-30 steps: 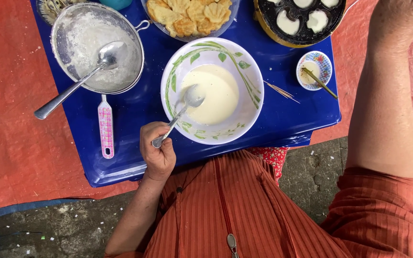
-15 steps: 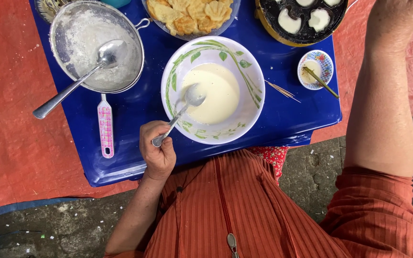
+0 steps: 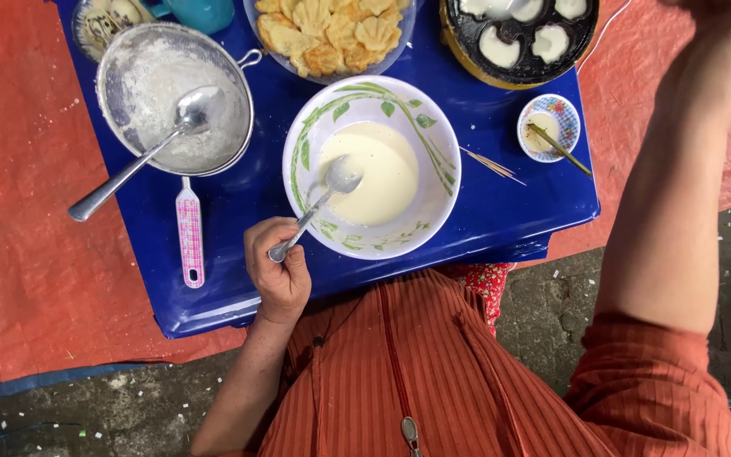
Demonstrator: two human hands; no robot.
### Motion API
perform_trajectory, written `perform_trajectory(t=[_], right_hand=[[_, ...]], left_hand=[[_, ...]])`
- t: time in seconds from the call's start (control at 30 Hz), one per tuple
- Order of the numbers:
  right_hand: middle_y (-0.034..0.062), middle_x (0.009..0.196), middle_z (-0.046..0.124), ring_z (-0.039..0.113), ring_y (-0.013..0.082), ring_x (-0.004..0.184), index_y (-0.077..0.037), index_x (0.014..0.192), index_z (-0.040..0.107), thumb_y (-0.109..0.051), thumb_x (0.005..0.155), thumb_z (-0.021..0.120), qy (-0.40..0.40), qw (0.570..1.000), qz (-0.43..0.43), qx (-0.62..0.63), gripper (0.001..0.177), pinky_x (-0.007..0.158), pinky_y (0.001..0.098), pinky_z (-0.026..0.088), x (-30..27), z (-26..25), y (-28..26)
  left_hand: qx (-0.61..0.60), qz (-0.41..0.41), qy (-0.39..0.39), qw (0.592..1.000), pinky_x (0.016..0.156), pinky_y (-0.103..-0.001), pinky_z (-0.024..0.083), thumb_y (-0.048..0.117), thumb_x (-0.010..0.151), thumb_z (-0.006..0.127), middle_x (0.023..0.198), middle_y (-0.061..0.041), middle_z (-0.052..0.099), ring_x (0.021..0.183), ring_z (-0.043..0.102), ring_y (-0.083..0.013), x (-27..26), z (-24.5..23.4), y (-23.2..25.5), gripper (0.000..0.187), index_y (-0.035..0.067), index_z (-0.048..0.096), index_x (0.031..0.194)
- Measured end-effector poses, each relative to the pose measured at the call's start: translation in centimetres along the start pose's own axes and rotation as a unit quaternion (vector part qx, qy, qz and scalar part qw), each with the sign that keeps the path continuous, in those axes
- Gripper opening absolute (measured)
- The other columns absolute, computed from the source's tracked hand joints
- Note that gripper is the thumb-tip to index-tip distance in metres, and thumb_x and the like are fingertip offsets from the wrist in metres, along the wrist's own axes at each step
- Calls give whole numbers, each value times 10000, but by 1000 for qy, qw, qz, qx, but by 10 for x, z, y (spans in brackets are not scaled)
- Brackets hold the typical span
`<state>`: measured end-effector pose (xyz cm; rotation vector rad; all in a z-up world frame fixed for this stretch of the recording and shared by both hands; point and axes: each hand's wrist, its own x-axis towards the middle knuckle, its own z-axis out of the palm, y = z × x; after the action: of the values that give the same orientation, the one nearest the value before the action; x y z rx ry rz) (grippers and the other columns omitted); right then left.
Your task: The person is mixing batter in a bowl and using spoons to portion or transfer it while preparing food on a small table.
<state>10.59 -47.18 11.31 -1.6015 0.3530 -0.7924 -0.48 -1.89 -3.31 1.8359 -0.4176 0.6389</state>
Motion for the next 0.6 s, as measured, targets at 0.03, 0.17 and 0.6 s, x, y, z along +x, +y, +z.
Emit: perform_trajectory(t=[0.03,0.17,0.6], right_hand=[[94,737,690,685,180,721,-87,785,674,-356,1015,638,3,1000,7,2,356,797,304,552,-12,0,-10],[293,789,422,524,359,632,-80,1141,311,-164,1269,489,-145,976,-155,46,235,725,586,633,-96,17,-57],[335,1074,651,767,377,850,31,1211,404,-145,1113,362,-175,974,-28,138,205,811,475,662,-237,-1,16]], left_hand=[[18,-10,-3,1000,892,-394,534,326,1092,481,1062,-143,641,999,628,-301,3,-1,6,314,32,591,1086],[42,-15,0,999,960,-415,545,342,1102,469,1193,-197,608,1111,597,-315,1,0,7,338,27,587,1137],[30,-6,1,1000,1064,-375,493,343,1089,506,1319,-149,543,1241,580,-313,-2,1,6,298,54,574,1121]])
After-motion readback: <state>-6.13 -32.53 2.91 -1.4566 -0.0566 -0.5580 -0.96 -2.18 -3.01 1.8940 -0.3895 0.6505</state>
